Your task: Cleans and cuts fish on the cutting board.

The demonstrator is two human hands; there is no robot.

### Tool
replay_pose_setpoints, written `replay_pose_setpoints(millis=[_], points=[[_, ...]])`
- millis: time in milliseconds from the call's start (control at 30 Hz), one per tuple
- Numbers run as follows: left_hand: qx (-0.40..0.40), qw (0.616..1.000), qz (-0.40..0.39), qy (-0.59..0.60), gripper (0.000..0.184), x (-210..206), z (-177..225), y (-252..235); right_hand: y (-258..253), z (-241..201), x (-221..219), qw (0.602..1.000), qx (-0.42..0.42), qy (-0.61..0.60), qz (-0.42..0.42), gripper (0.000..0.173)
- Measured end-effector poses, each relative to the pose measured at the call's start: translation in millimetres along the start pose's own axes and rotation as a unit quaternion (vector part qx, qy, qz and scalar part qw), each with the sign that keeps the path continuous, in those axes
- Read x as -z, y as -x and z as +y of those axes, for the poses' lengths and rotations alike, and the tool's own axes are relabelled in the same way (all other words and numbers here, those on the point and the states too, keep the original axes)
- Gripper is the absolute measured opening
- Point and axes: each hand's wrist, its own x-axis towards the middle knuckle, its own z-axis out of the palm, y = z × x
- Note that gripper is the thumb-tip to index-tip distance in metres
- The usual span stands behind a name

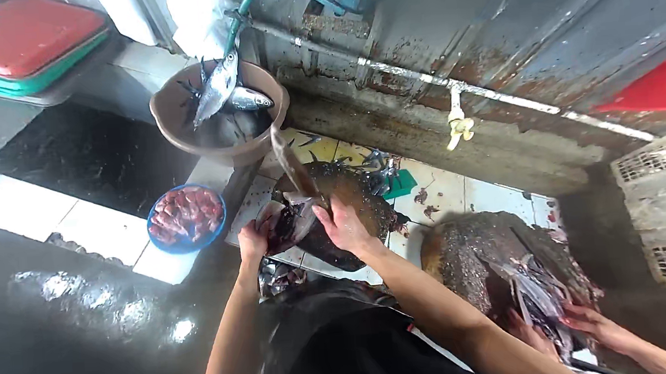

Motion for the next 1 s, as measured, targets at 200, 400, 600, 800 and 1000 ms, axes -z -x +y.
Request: replay_pose_setpoints(millis=[200, 400, 600, 800, 1000], points=[[0.0, 1.0, -0.009, -0.004, 0.036, -2, 1, 2, 18, 66, -58, 0.969, -0.117, 0.144, -0.166, 0.06], [-0.062, 0.996, -0.025, -0.059, 0.04, -1, 9, 13, -10, 21, -62, 0.931, -0.166, 0.211, -0.248, 0.053], [-0.08, 0.994, 0.012, -0.068, 0.04, -3, 6, 33, -29, 36, -68, 0.946, -0.151, 0.138, -0.253, 0.053], [-0.013, 1.0, 0.001, -0.018, 0.039, 2, -5, 20, -6, 21, -16, 0.993, -0.097, 0.017, -0.068, 0.048], [-0.015, 1.0, -0.004, -0.017, 0.036, 6, -8, 21, 11, 38, -38, 0.999, 0.005, -0.02, 0.05, 0.044]])
